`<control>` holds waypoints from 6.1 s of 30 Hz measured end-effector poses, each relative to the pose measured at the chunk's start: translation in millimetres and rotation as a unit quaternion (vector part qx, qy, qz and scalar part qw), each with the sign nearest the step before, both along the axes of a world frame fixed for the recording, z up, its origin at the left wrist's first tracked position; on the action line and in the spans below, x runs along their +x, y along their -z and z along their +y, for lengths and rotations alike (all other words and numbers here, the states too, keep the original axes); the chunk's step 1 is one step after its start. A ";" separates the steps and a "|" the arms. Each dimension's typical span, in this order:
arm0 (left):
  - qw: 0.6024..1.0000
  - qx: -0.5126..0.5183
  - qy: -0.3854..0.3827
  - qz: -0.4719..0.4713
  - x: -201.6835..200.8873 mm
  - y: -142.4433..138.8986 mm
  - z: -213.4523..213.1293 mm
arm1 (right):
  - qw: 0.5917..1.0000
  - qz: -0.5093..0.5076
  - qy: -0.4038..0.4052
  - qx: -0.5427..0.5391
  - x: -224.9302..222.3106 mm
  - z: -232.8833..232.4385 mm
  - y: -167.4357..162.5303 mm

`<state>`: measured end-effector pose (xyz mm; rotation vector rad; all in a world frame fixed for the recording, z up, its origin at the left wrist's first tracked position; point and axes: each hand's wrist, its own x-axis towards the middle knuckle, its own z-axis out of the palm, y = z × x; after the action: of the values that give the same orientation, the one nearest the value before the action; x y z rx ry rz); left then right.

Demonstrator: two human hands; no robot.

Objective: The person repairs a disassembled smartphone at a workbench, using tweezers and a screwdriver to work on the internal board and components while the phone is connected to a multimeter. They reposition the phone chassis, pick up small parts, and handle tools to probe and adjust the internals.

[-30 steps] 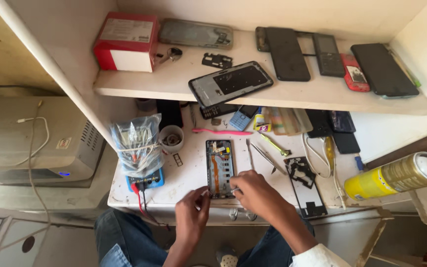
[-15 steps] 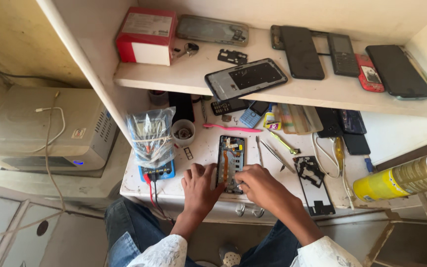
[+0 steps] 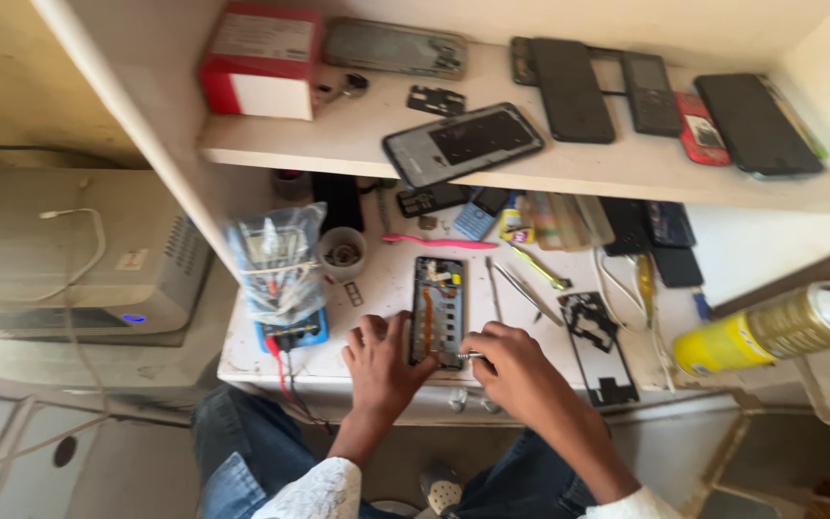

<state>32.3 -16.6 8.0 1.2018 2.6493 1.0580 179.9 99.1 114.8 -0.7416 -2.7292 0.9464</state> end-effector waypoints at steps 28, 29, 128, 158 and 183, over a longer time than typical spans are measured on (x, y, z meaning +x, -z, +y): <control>0.999 -0.049 -0.001 0.011 0.0 7.1 -1.1 | 0.843 0.318 0.431 -0.050 134.0 17.6 102.5; 0.999 -0.043 -0.002 0.013 0.1 7.7 -1.2 | 0.843 0.314 0.432 -0.056 132.9 18.1 102.8; 0.476 0.323 0.183 -0.797 56.9 -128.2 -20.9 | 0.775 0.281 0.383 -0.416 109.3 -60.6 -16.7; 0.269 0.422 0.211 -0.839 64.3 -128.5 -17.3 | 0.940 0.284 0.175 -0.075 50.7 -88.0 -38.5; 0.363 0.378 0.143 -0.840 66.3 -116.9 -22.4 | 0.941 0.225 0.252 -0.026 25.1 -98.3 -19.9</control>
<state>98.6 -39.0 125.0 -0.0357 0.2437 1.7636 205.0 0.8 134.7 -1.0190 -1.9894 0.9239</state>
